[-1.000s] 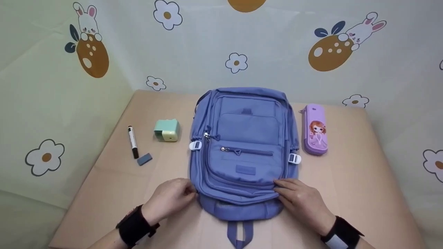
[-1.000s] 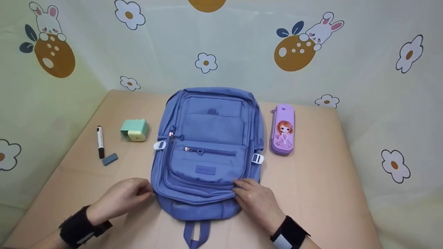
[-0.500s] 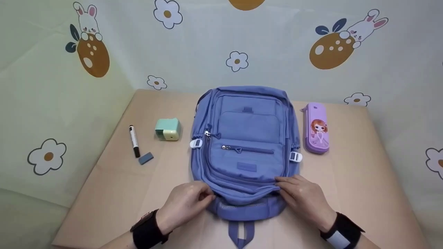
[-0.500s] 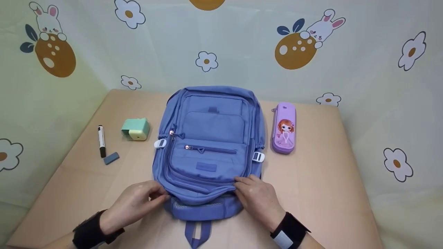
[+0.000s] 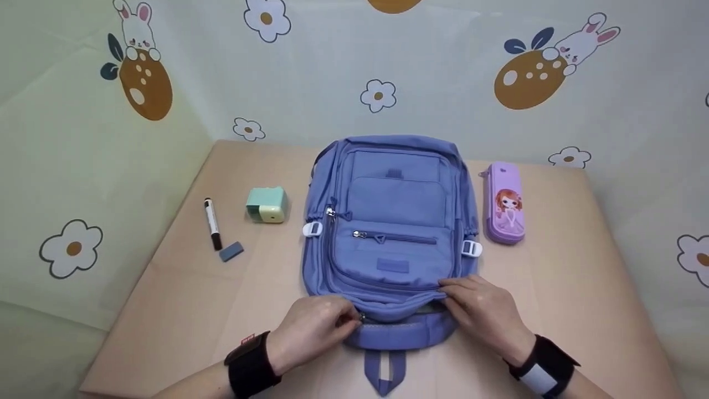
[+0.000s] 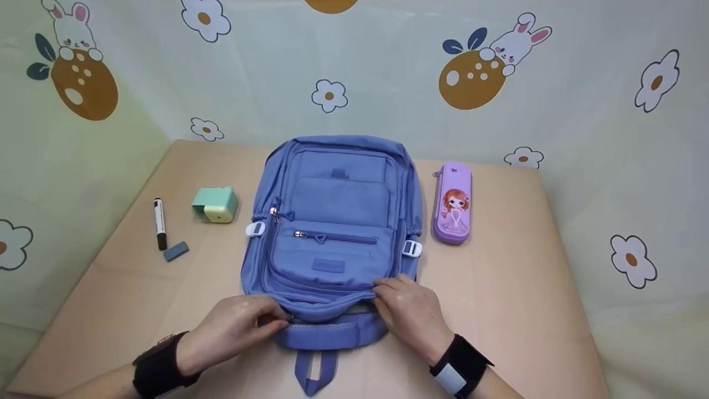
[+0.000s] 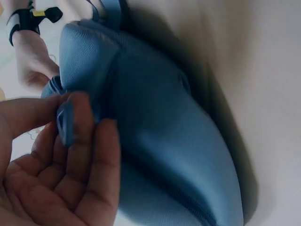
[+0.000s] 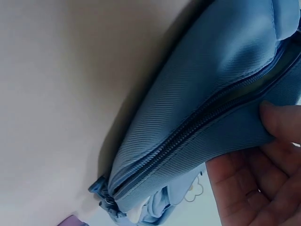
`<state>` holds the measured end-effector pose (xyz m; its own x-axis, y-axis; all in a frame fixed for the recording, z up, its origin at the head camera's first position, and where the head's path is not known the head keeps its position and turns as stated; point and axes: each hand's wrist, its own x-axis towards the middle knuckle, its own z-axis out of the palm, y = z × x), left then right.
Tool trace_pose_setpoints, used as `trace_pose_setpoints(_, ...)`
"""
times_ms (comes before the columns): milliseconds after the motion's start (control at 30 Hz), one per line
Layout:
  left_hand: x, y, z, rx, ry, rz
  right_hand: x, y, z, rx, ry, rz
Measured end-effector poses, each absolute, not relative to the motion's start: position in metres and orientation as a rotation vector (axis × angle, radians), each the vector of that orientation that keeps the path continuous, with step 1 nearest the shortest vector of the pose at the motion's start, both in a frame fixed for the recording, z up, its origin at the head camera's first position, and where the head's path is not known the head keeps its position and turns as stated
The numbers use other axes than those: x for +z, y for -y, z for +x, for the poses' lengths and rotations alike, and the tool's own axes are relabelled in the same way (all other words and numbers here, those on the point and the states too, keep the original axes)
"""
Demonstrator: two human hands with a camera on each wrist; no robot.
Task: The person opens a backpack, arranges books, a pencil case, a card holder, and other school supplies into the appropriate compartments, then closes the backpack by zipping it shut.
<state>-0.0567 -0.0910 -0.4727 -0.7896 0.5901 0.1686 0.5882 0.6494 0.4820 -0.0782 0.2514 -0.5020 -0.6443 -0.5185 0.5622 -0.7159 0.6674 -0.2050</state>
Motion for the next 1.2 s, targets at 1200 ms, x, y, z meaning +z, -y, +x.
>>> trace_pose_setpoints(1200,-0.472,0.082,-0.117,0.832,-2.947,1.232,-0.477,-0.195,-0.068,0.566,2.244,1.37)
